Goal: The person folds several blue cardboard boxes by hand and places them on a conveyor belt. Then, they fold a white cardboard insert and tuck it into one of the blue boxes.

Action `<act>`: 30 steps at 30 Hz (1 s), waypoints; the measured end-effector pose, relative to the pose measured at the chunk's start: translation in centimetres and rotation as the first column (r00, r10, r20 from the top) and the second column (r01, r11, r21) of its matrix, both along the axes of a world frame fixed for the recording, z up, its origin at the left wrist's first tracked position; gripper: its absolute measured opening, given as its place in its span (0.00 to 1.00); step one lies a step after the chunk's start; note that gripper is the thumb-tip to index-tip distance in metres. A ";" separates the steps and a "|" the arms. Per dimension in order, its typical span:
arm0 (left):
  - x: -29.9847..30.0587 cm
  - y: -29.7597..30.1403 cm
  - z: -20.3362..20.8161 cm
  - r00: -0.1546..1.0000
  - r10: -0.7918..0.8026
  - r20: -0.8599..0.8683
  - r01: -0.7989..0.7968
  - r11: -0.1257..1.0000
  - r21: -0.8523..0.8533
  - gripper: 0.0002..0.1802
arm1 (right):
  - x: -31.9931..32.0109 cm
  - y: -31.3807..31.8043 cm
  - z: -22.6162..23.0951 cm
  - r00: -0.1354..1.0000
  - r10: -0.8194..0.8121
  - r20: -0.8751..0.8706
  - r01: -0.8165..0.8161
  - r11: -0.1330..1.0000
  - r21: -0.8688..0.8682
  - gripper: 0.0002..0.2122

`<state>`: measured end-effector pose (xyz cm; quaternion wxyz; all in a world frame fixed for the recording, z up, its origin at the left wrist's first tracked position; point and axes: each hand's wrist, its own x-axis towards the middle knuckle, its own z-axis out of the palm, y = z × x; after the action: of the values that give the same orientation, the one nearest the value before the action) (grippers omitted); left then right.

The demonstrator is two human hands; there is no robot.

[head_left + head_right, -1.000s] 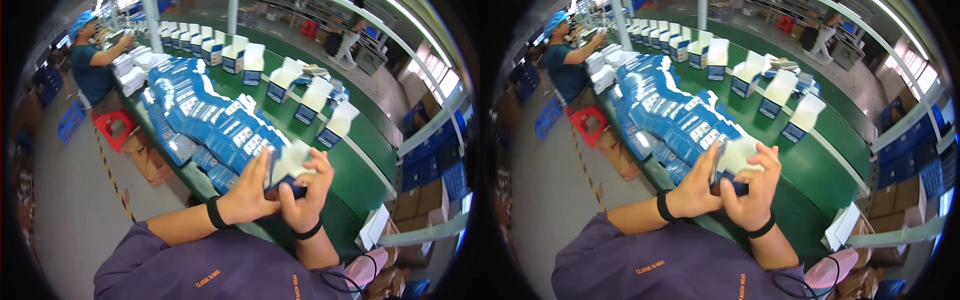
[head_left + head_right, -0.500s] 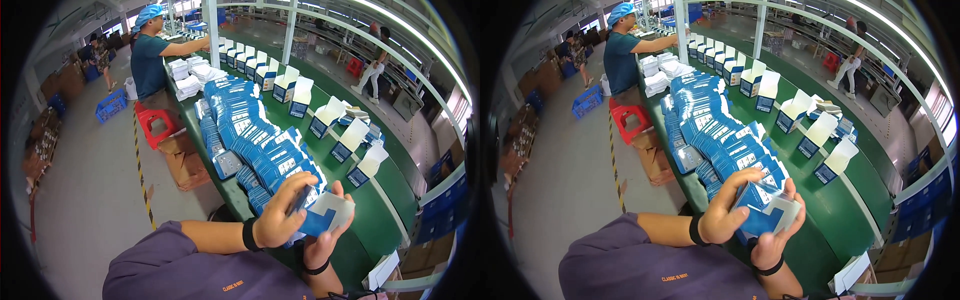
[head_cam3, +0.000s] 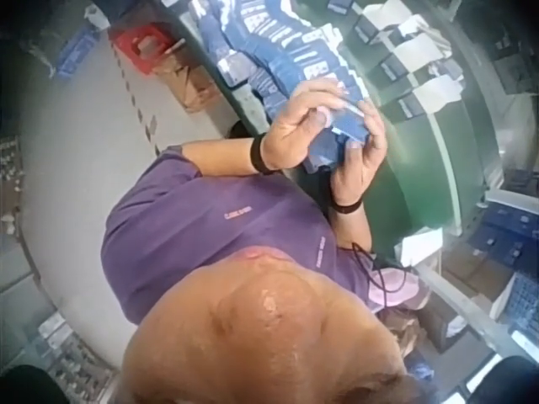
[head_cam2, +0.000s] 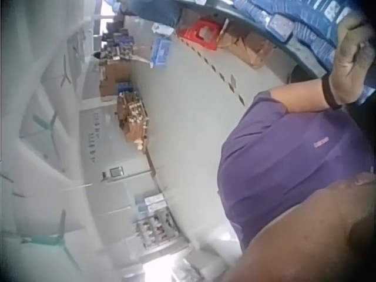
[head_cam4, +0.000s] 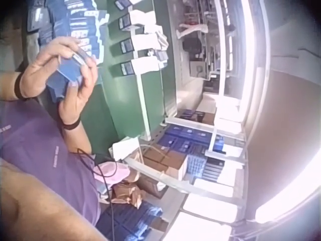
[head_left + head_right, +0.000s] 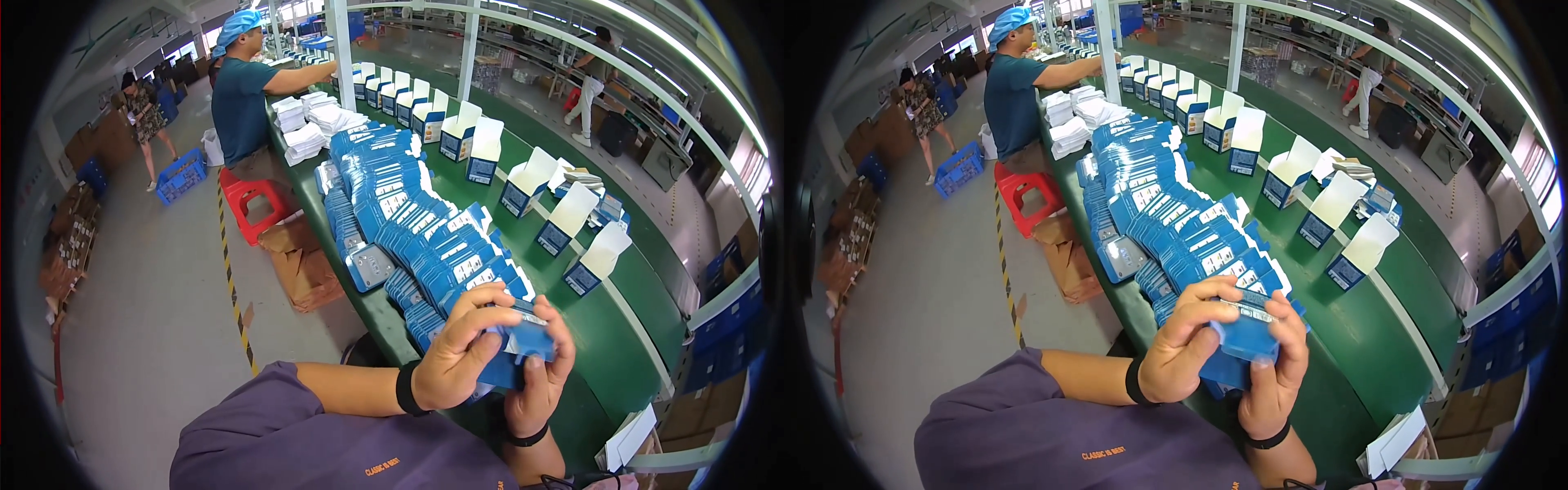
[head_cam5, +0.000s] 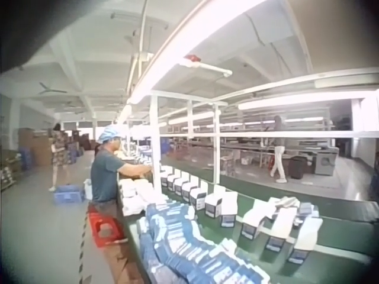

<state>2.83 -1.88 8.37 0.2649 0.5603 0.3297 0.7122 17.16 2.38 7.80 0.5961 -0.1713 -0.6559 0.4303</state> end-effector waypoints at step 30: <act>0.4 0.3 0.4 0.968 0.088 -0.234 -0.072 0.994 0.078 0.23 | -0.3 -1.7 0.4 0.996 -0.088 0.009 0.088 0.995 -0.056 0.20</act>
<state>3.28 -1.56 8.79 0.1751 0.6366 0.3565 0.6611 16.89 0.67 8.19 0.6072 -0.2181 -0.6375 0.4212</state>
